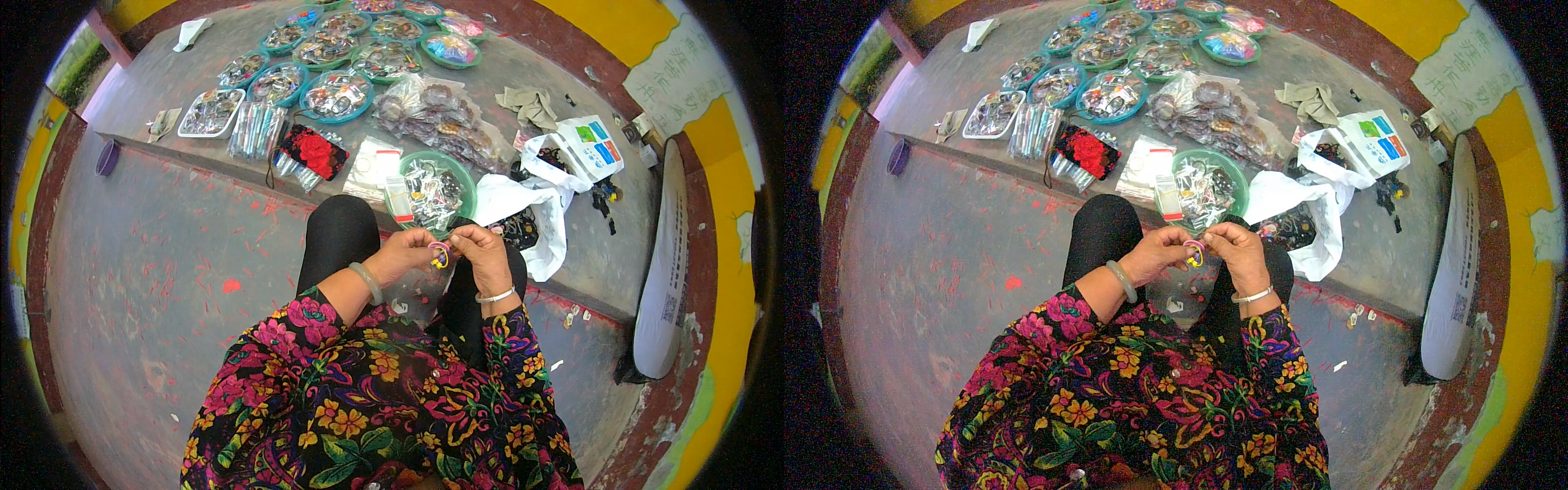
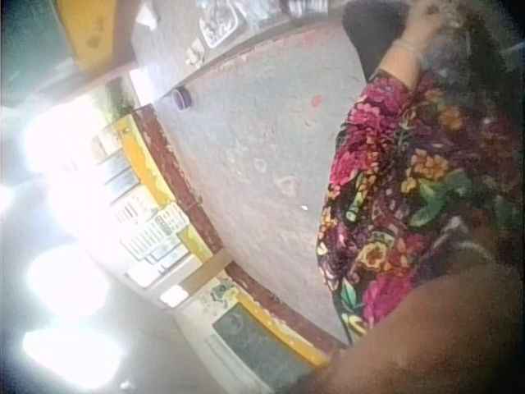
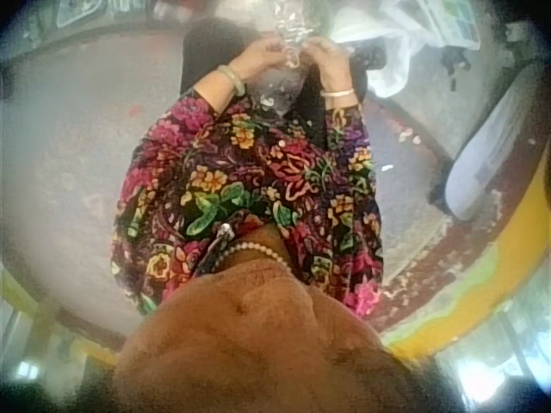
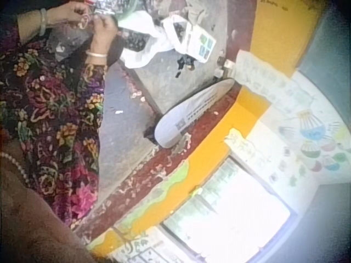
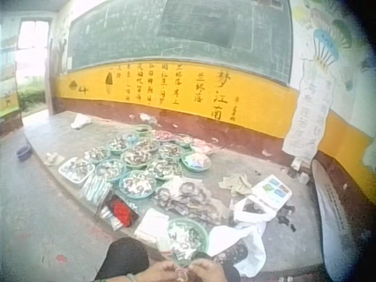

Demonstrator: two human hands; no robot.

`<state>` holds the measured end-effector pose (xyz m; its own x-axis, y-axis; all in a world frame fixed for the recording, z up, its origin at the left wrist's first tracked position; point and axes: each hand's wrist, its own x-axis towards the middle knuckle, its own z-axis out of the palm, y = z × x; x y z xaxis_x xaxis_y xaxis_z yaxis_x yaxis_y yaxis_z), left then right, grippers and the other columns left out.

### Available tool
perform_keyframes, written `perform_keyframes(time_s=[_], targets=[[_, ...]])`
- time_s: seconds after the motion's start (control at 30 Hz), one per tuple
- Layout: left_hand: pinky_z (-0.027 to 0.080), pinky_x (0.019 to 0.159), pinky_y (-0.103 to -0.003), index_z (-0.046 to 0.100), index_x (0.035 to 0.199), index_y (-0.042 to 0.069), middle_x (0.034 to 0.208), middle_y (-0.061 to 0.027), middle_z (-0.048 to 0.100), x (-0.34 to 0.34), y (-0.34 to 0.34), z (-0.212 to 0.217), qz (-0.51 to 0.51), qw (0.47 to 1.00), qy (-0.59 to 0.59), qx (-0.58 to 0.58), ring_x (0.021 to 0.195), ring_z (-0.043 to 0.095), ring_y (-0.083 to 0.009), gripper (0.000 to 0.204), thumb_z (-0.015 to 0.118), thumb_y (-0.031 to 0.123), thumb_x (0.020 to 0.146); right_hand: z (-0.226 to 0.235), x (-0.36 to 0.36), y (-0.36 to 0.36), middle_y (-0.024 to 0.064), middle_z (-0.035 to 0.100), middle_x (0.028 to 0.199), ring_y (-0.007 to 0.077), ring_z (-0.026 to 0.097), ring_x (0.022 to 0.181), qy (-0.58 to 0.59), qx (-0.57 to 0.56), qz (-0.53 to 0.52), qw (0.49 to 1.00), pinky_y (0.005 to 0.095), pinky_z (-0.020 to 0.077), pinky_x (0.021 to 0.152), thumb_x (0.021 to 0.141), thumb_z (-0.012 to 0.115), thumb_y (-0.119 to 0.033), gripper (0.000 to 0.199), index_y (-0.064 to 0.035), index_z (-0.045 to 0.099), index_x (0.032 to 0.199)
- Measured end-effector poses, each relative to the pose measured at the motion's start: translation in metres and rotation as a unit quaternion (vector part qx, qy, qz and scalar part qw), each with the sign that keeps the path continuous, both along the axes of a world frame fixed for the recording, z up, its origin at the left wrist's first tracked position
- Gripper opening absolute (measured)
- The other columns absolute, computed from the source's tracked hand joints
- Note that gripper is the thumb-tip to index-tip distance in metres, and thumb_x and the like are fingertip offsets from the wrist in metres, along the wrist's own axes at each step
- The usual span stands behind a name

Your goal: The person sits on the ground and sorts small jewelry items, such as hair accessories, from a white bag into a green plastic bowl. They handle the items one by one, occasionally pausing to adjust the head-mounted camera.

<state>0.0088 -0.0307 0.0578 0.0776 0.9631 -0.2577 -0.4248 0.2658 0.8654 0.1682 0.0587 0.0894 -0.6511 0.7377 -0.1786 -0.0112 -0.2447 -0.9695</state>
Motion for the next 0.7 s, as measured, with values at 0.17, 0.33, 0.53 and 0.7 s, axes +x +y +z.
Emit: perform_keyframes(time_s=[0.17,0.33,0.53,0.7], targets=[[0.048,0.062,-0.021,0.055,0.09,0.007,0.082,0.0004,0.059,0.0,-0.001,0.001,0.031,0.999,0.009,0.007,0.07,0.054,-0.0058,0.012,0.059,0.016,0.084,-0.001,0.0,0.0,0.0007,0.061,0.076,0.007,0.055,0.069,0.006,0.005,0.002,1.0,0.0192,0.043,0.065,0.081,0.061,-0.007,0.009,-0.0014,0.06,0.088],[0.047,0.061,-0.021,0.052,0.09,0.005,0.081,-0.0005,0.058,0.003,0.001,-0.009,0.037,0.998,0.029,0.052,0.071,0.055,-0.0064,0.01,0.058,0.012,0.085,-0.001,-0.003,-0.006,-0.0017,0.058,0.077,0.0043,0.053,0.069,-0.003,0.051,0.033,0.998,0.018,0.0434,0.061,0.076,0.064,-0.001,0.014,-0.0022,0.058,0.089],[0.047,0.059,-0.022,0.049,0.085,0.005,0.078,0.0002,0.055,0.007,-0.002,-0.009,0.06,0.991,0.099,0.072,0.069,0.054,-0.006,0.01,0.058,0.005,0.081,-0.005,-0.003,-0.008,-0.0023,0.056,0.074,0.0026,0.05,0.064,-0.085,0.149,0.06,0.983,0.018,0.042,0.056,0.073,0.062,-0.003,0.016,-0.0034,0.057,0.088],[0.045,0.055,-0.02,0.048,0.083,0.004,0.074,0.0003,0.053,0.01,-0.002,0.0,0.114,0.986,0.102,0.062,0.065,0.052,-0.0045,0.013,0.06,0.005,0.079,0.001,-0.005,-0.011,-0.0002,0.057,0.073,0.0049,0.052,0.064,-0.119,0.178,0.066,0.975,0.0205,0.0436,0.057,0.072,0.062,-0.004,0.017,-0.0023,0.057,0.088]])
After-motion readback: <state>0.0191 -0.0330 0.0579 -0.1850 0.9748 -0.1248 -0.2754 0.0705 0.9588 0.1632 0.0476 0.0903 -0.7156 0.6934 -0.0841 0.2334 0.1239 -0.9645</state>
